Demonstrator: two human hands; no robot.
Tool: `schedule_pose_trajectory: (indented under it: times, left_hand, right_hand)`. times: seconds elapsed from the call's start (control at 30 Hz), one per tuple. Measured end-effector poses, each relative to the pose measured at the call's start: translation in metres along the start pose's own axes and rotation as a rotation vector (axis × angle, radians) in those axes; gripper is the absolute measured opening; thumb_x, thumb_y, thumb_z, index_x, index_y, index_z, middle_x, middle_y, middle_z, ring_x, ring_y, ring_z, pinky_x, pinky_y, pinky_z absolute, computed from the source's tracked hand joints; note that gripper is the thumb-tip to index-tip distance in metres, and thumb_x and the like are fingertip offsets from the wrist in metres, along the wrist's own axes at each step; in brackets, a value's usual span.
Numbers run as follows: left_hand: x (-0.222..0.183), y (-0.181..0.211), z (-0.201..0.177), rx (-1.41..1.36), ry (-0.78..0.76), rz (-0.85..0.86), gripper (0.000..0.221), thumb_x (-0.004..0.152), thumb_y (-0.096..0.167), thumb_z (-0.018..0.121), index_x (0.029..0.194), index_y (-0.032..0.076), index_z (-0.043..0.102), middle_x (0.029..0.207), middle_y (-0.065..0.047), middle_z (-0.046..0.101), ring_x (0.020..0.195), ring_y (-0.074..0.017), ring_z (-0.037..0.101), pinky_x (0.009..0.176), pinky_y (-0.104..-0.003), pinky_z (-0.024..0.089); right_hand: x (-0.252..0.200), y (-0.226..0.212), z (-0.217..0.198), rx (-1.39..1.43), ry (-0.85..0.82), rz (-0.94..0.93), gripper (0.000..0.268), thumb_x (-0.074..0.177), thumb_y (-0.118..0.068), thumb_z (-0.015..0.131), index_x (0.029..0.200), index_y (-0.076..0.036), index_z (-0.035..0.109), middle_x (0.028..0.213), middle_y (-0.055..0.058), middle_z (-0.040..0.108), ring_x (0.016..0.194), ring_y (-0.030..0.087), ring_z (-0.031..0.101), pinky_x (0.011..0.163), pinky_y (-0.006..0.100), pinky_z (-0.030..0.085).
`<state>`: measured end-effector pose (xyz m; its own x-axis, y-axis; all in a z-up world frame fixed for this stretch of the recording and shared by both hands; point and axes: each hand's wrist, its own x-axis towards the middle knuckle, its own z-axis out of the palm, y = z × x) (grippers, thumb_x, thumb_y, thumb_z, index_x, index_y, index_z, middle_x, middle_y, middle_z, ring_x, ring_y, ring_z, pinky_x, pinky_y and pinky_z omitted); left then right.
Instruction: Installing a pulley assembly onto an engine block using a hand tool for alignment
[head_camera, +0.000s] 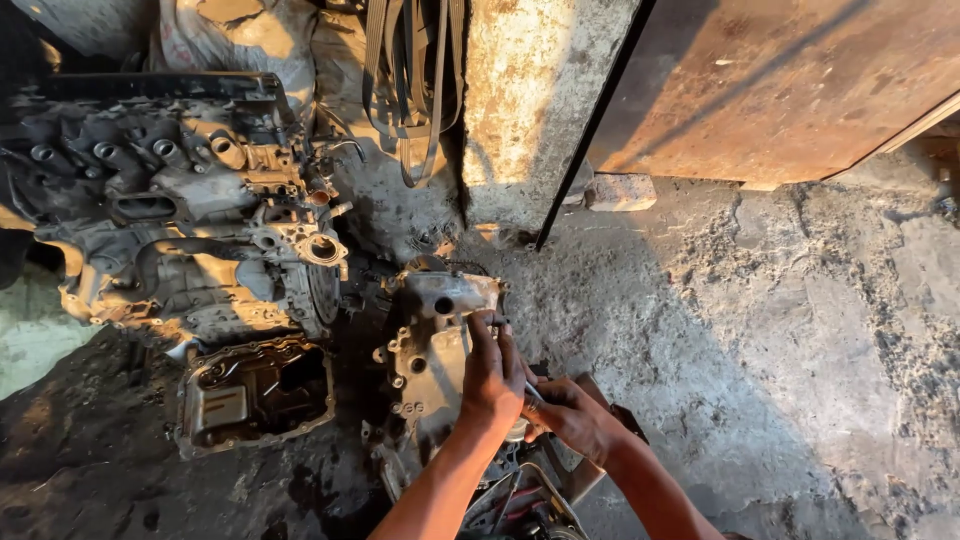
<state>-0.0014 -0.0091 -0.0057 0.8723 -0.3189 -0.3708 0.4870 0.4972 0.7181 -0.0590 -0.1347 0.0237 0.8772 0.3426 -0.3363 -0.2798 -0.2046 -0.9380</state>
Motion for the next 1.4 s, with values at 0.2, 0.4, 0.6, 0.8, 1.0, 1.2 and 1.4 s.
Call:
schedule_pose_trajectory:
  times: [0.2, 0.4, 0.6, 0.8, 1.0, 1.2, 1.4]
  left_hand:
    - [0.021, -0.008, 0.000, 0.696, 0.089, 0.322, 0.019, 0.108, 0.026, 0.041, 0.124, 0.015, 0.043, 0.055, -0.006, 0.042, 0.042, -0.0204, 0.041, 0.040, -0.040, 0.032]
    - [0.011, 0.010, 0.013, 0.754, -0.009, 0.286, 0.012, 0.110, 0.022, 0.034, 0.118, 0.014, 0.038, 0.057, -0.007, 0.050, 0.042, -0.0218, 0.056, 0.039, -0.035, 0.052]
    - [0.020, 0.009, 0.012, 0.814, -0.063, 0.226, 0.007, 0.110, 0.019, 0.037, 0.115, 0.015, 0.037, 0.070, -0.003, 0.040, 0.048, -0.0149, 0.042, 0.041, -0.033, 0.051]
    - [0.022, 0.016, 0.014, 0.874, -0.123, 0.230, 0.006, 0.111, 0.017, 0.035, 0.115, 0.015, 0.040, 0.070, -0.003, 0.039, 0.053, -0.0131, 0.035, 0.046, -0.035, 0.029]
    - [0.018, 0.025, 0.023, 0.914, -0.137, 0.157, 0.010, 0.109, 0.017, 0.035, 0.116, 0.016, 0.043, 0.075, -0.005, 0.043, 0.059, -0.0146, 0.038, 0.051, -0.037, 0.035]
    - [0.031, 0.008, 0.013, 1.018, -0.128, 0.272, 0.013, 0.108, 0.020, 0.036, 0.115, 0.016, 0.046, 0.083, -0.008, 0.053, 0.063, -0.0162, 0.046, 0.053, -0.038, 0.038]
    - [0.029, 0.015, 0.016, 0.957, -0.122, 0.166, 0.013, 0.107, 0.015, 0.036, 0.114, 0.013, 0.046, 0.087, -0.007, 0.052, 0.064, -0.0140, 0.046, 0.052, -0.034, 0.042]
  right_hand:
    - [0.001, 0.004, 0.007, 0.221, 0.136, 0.075, 0.030, 0.098, -0.027, 0.058, 0.086, -0.004, 0.072, 0.076, 0.001, 0.045, 0.069, 0.015, 0.049, 0.073, 0.040, 0.063]
    - [0.006, 0.037, 0.010, 0.215, 0.211, -0.041, 0.039, 0.096, -0.037, 0.061, 0.081, -0.003, 0.074, 0.076, 0.006, 0.052, 0.069, 0.019, 0.051, 0.067, 0.036, 0.056]
    - [0.007, 0.045, 0.018, 0.280, 0.292, -0.101, 0.033, 0.099, -0.026, 0.062, 0.075, -0.004, 0.068, 0.073, 0.006, 0.053, 0.062, 0.016, 0.050, 0.057, 0.030, 0.049]
    - [0.012, 0.053, 0.023, 0.311, 0.365, -0.049, 0.035, 0.094, -0.028, 0.065, 0.071, -0.003, 0.066, 0.069, 0.009, 0.058, 0.062, 0.018, 0.050, 0.060, 0.034, 0.039]
    - [0.004, 0.030, 0.031, 0.416, 0.442, 0.005, 0.025, 0.096, -0.029, 0.065, 0.095, -0.006, 0.075, 0.068, 0.002, 0.054, 0.066, 0.015, 0.045, 0.062, 0.033, 0.040]
    - [0.003, 0.029, 0.031, 0.442, 0.506, 0.085, 0.030, 0.095, -0.034, 0.069, 0.080, -0.008, 0.068, 0.064, 0.004, 0.051, 0.063, 0.016, 0.043, 0.062, 0.033, 0.033]
    - [0.002, 0.023, 0.032, 0.373, 0.495, 0.129, 0.034, 0.094, -0.041, 0.067, 0.079, -0.010, 0.067, 0.066, 0.004, 0.054, 0.062, 0.016, 0.045, 0.061, 0.033, 0.035]
